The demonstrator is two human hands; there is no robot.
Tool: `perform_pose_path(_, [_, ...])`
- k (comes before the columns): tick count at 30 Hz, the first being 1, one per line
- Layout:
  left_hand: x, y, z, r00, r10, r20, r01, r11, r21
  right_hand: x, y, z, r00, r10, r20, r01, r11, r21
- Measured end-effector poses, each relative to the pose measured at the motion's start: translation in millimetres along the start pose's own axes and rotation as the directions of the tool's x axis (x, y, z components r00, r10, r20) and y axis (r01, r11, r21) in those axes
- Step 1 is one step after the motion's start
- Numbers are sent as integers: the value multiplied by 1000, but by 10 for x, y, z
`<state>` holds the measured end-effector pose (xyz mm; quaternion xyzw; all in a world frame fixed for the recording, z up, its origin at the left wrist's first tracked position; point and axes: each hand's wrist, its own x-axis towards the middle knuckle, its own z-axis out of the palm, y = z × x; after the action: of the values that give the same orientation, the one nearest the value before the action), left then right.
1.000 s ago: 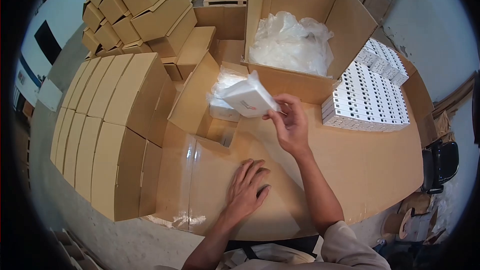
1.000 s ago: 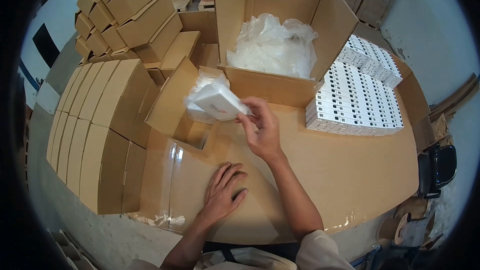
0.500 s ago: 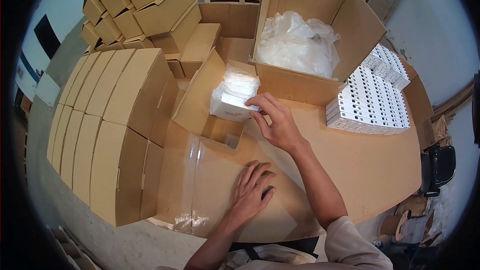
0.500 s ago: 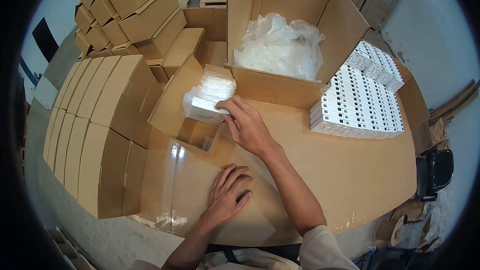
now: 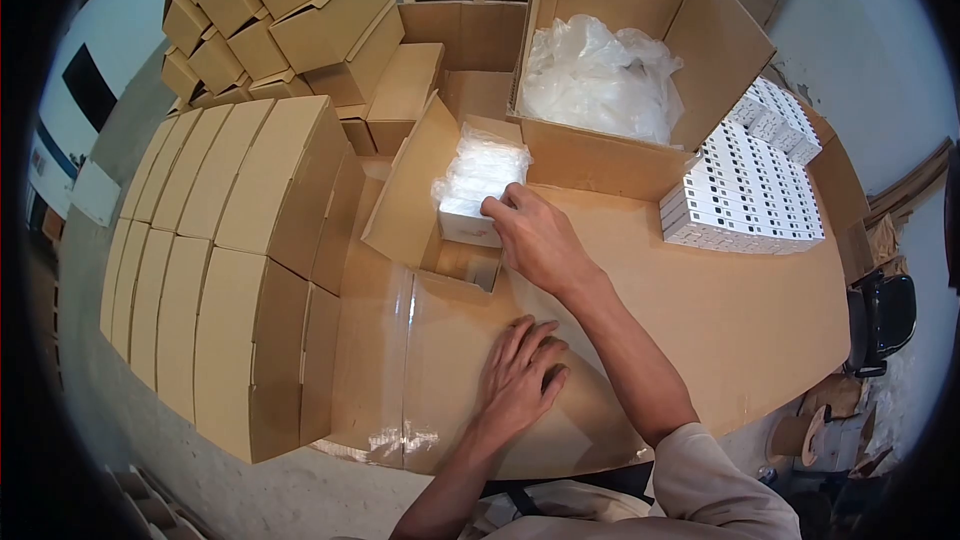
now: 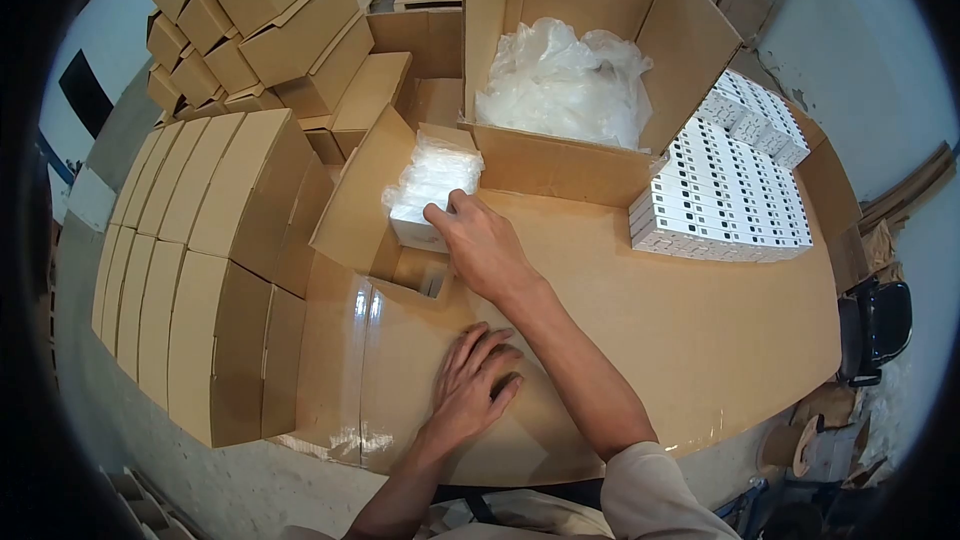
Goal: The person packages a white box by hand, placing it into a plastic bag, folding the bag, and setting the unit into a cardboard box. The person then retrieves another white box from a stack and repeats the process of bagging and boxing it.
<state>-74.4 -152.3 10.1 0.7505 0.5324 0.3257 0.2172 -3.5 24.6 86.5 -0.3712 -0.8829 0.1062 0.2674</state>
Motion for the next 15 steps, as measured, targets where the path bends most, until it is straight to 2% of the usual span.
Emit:
perform_pose_path(3, [-5,-10,10,1000,0,-3,0,1000,-16,39,1,7,1000,11,29,-10,999,-33])
perform_pose_path(9, [8,2,-4,1000,1,12,-1,1000,1,19,2,59,1000,8,-26,-10,998,-64])
perform_pose_path(15, [4,-11,31,1000,-4,2,4,1000,6,-4,61,59,999,54,9,-54,998,33])
